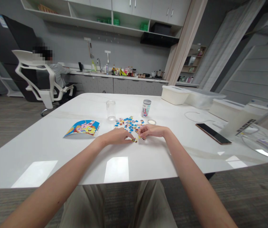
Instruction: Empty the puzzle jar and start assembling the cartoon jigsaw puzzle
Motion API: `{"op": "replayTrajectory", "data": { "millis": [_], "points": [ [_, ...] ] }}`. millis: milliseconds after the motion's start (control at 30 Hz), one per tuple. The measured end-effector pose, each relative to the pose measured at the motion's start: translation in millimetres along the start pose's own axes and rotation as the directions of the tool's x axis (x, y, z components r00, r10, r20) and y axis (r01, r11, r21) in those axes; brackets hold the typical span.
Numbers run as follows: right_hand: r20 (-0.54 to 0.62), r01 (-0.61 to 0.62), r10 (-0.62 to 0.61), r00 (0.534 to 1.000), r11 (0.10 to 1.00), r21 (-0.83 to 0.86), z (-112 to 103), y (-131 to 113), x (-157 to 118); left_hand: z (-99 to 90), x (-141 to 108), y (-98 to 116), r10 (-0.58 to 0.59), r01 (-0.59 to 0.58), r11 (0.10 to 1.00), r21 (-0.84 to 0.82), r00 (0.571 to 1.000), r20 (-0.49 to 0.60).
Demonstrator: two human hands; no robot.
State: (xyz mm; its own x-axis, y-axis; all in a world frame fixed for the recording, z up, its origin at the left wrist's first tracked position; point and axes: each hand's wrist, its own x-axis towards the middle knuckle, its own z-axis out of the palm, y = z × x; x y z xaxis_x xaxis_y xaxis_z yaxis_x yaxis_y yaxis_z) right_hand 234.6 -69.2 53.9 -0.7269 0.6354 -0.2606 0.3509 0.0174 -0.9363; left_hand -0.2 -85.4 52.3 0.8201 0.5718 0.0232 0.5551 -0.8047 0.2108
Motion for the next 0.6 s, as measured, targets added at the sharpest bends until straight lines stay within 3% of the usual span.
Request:
{"op": "replayTrajectory", "data": {
  "millis": [133, 200, 367, 600],
  "points": [
    [-0.191, -0.022, -0.002, 0.982, 0.993, -0.119, -6.7, 7.0, -0.5, -1.6, -0.7, 1.5, -0.001, 0.001, 0.999, -0.039, 1.0, 0.011],
    [-0.223, -0.019, -0.025, 0.975, 0.981, -0.194, -7.3, 8.5, 0.2, -2.8, -1.2, 1.6, -0.001, 0.002, 0.999, -0.05, 1.0, 0.015],
    [-0.184, 0.016, -0.081, 0.98, 0.944, -0.33, -3.2, 5.3, 1.6, -4.4, -1.3, 1.8, 0.001, 0.001, 0.999, -0.051, 1.0, 0.029],
    [-0.12, 0.033, -0.084, 0.989, 0.925, -0.379, -1.8, 8.0, 4.1, -5.0, -0.7, 2.1, 0.014, -0.013, 0.999, -0.04, 1.0, 0.021]
  ]
}}
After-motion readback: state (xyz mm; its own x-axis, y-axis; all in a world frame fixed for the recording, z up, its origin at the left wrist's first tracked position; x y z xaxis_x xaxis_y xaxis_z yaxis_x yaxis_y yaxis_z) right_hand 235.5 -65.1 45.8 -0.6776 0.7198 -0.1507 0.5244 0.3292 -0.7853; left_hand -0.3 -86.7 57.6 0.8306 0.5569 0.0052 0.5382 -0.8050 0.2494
